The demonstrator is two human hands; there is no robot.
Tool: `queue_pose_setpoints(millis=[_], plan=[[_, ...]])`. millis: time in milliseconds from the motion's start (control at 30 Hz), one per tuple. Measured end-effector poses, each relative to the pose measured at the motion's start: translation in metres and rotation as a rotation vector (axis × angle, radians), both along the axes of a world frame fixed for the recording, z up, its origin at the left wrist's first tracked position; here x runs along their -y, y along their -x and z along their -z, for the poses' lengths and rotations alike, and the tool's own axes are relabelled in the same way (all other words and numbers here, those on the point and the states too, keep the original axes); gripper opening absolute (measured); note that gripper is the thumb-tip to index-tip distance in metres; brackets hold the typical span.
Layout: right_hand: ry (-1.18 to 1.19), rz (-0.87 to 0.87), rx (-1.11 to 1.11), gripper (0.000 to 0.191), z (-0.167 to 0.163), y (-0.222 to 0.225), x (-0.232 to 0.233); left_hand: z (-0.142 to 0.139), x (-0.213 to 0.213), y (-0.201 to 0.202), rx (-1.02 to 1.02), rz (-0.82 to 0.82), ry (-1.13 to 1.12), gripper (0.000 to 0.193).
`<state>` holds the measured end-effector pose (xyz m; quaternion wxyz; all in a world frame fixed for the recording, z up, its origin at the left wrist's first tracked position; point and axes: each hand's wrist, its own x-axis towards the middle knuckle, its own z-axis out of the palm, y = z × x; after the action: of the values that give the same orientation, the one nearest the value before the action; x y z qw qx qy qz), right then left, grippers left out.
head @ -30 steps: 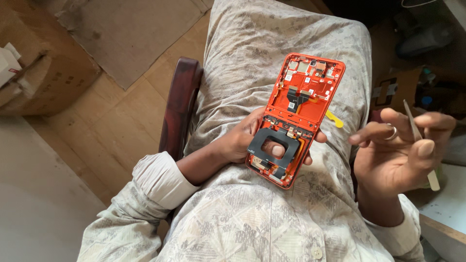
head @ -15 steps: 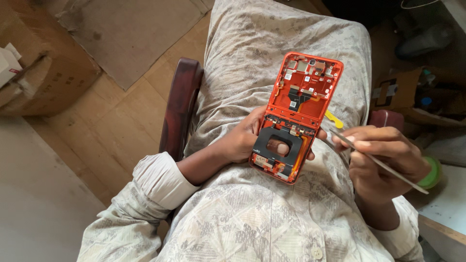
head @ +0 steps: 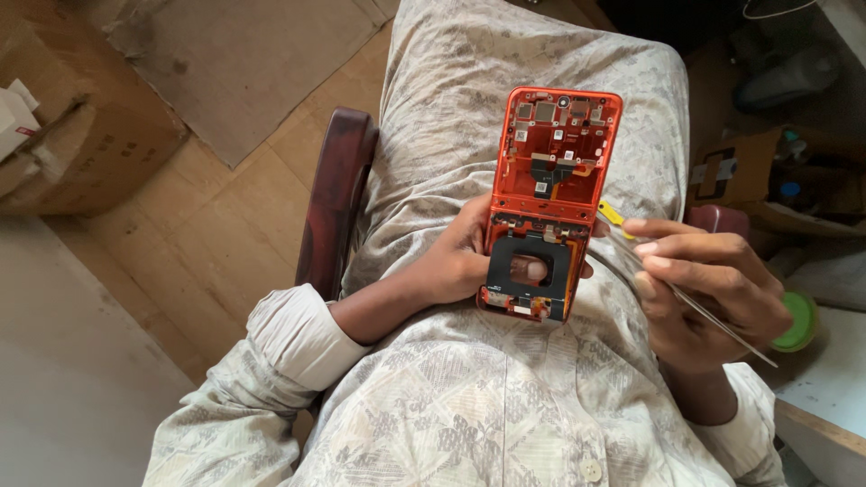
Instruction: The person holds a disassembled red smartphone on their lap and uses a metal spudger to pry and lift internal components, including a black shielding plate and ribbon cables. The person repeatedly adjusts the phone and tools while working on the internal assembly.
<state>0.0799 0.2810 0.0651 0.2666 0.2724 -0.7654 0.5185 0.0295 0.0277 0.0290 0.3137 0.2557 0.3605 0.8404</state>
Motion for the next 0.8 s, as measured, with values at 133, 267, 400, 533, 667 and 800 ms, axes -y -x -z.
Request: queue_pose_setpoints(millis=[133, 267, 400, 533, 667, 800], plan=[[0.005, -0.014, 0.004, 0.012, 0.000, -0.002, 0.003, -0.003, -0.002, 0.000, 0.053, 0.026, 0.001, 0.056], [-0.017, -0.034, -0.010, 0.010, -0.005, 0.001, 0.007, -0.005, -0.001, -0.001, 0.128, 0.055, -0.028, 0.061], [-0.005, -0.002, -0.010, 0.008, -0.008, -0.001, 0.013, -0.006, -0.001, -0.001, 0.152, 0.066, -0.020, 0.062], [-0.018, 0.016, -0.003, 0.008, -0.011, -0.003, 0.016, -0.006, -0.001, -0.001, 0.158, 0.076, -0.050, 0.063], [-0.016, 0.021, 0.012, 0.008, -0.012, -0.002, 0.018, -0.007, -0.001, -0.001, 0.182, 0.090, -0.070, 0.063], [-0.013, 0.018, 0.018, 0.008, -0.013, -0.003, 0.019, -0.007, -0.001, 0.000, 0.161, 0.084, -0.057, 0.065]])
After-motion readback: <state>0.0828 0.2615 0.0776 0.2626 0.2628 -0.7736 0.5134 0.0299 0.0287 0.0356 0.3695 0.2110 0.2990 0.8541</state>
